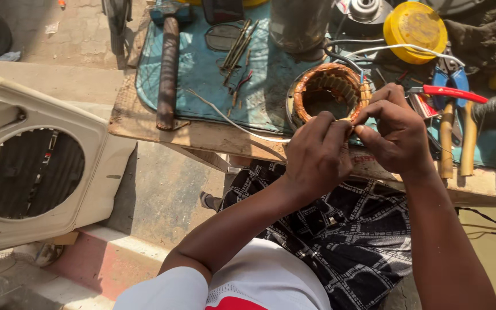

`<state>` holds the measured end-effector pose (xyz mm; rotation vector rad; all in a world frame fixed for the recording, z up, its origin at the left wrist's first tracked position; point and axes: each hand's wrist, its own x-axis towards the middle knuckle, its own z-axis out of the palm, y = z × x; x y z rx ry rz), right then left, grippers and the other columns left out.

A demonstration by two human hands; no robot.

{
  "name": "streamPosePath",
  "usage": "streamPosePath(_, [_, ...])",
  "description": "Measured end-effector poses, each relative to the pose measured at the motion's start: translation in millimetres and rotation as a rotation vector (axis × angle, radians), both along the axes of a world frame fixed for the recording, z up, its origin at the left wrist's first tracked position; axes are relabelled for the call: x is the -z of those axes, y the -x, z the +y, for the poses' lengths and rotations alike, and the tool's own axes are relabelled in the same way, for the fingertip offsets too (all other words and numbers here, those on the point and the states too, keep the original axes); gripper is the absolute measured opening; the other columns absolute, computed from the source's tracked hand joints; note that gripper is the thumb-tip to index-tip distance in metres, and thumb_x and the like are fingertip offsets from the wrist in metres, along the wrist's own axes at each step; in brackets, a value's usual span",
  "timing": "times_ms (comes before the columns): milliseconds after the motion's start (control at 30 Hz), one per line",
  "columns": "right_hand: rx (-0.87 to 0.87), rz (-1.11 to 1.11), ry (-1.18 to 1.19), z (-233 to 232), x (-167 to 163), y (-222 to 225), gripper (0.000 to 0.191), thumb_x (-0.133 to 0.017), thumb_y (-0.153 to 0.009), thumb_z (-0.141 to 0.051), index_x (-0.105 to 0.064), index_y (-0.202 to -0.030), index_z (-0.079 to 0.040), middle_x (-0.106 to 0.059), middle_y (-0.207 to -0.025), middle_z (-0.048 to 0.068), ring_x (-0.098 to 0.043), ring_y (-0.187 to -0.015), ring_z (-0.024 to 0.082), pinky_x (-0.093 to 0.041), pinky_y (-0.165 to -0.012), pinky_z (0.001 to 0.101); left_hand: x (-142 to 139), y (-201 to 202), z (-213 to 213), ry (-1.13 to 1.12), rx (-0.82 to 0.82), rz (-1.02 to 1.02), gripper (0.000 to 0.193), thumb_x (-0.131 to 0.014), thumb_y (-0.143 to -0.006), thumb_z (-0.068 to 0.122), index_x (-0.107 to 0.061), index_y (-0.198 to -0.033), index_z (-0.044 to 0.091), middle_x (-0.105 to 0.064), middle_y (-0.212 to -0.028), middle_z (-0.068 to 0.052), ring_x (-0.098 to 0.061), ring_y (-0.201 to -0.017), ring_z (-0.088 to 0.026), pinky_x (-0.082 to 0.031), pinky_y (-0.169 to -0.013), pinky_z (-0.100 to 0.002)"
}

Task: The person sits at an outdoor workbench and fits small wooden wedge strips into the slots of a copper-wound motor stator, pressing each wedge in by hand. They occasionally pick up pliers and handle a white wire while working around the stator.

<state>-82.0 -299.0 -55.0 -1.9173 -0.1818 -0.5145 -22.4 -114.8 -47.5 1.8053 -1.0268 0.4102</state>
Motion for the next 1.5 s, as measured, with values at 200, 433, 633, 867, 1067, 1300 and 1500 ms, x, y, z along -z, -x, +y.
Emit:
streamPosePath(200, [-0.002,-0.004,-0.091,15.0,-6.5,-3.0,0.016,-0.072,-0.095,-0.014,-0.068,-0.105,-0.002,-0.046,-0.116,0.004,-0.045,-0.108,0.012,-0.04,-0.098,0.0228,-4.0,-0.6,4.3,0.013,-0.028,0.021,0.032,-0.067,-0.083,-0.003,-0.062,-0.113,0.003,-0.054,-0.098,-0.011,-0.061,-0.085,-0.03,-0.048,-0.072,-0.043])
streamPosePath(433, [0.015,-0.013,-0.033,11.9,0.2,-0.8,0.015,-0.072,-0.094,-0.014,-0.068,-0.104,-0.003,-0.048,-0.114,0.004,-0.044,-0.108,0.013,-0.04,-0.097,0.0238,1.5,-0.4,5.3,0.031,-0.025,-0.006,0.034,-0.067,-0.079,-0.003,-0.061,-0.111,0.004,-0.053,-0.098,-0.012,-0.06,-0.086,-0.031,-0.049,-0.073,-0.044])
streamPosePath(633, [-0.016,0.023,-0.045,10.9,-7.2,-1.9,0.013,-0.073,-0.091,-0.009,-0.068,-0.102,-0.005,-0.048,-0.112,0.003,-0.043,-0.11,0.015,-0.04,-0.099,0.0268,1.2,-3.0,9.6,0.021,0.004,-0.021,0.034,-0.068,-0.081,-0.003,-0.061,-0.114,0.004,-0.053,-0.1,-0.012,-0.061,-0.088,-0.031,-0.05,-0.075,-0.044])
streamPosePath(867, [0.02,0.055,0.199,7.0,-25.1,-0.7,0.017,-0.081,-0.089,-0.014,-0.072,-0.101,-0.008,-0.05,-0.104,0.001,-0.045,-0.106,0.017,-0.041,-0.097,0.0289,-0.4,-6.2,16.5,-0.09,0.037,-0.059,0.037,-0.07,-0.08,-0.001,-0.064,-0.116,0.002,-0.054,-0.099,-0.012,-0.062,-0.09,-0.031,-0.051,-0.077,-0.045])
streamPosePath(1067, [0.03,0.11,0.385,2.9,-41.1,-3.6,0.02,-0.086,-0.081,-0.013,-0.075,-0.098,-0.01,-0.051,-0.098,0.002,-0.046,-0.1,0.019,-0.04,-0.093,0.0324,-4.2,-8.1,17.8,-0.198,0.062,-0.211,0.04,-0.068,-0.084,0.004,-0.061,-0.123,-0.004,-0.058,-0.106,-0.015,-0.063,-0.095,-0.031,-0.052,-0.082,-0.046])
streamPosePath(1300, [0.021,0.092,0.269,2.0,-43.5,1.9,0.027,-0.083,-0.082,-0.009,-0.073,-0.107,-0.01,-0.05,-0.105,0.002,-0.051,-0.103,0.017,-0.047,-0.089,0.03,-3.0,-11.6,24.2,-0.207,0.057,-0.199,0.039,-0.068,-0.087,0.003,-0.062,-0.125,-0.002,-0.059,-0.105,-0.013,-0.063,-0.095,-0.03,-0.051,-0.081,-0.044])
streamPosePath(1500, [0.077,0.03,0.41,-1.5,-34.7,-1.0,0.025,-0.088,-0.081,-0.009,-0.076,-0.103,-0.01,-0.05,-0.103,0.003,-0.049,-0.101,0.019,-0.044,-0.086,0.0321,1.4,-13.4,29.1,-0.182,0.06,-0.258,0.038,-0.068,-0.089,0.002,-0.062,-0.126,-0.002,-0.06,-0.106,-0.013,-0.063,-0.097,-0.029,-0.052,-0.085,-0.045])
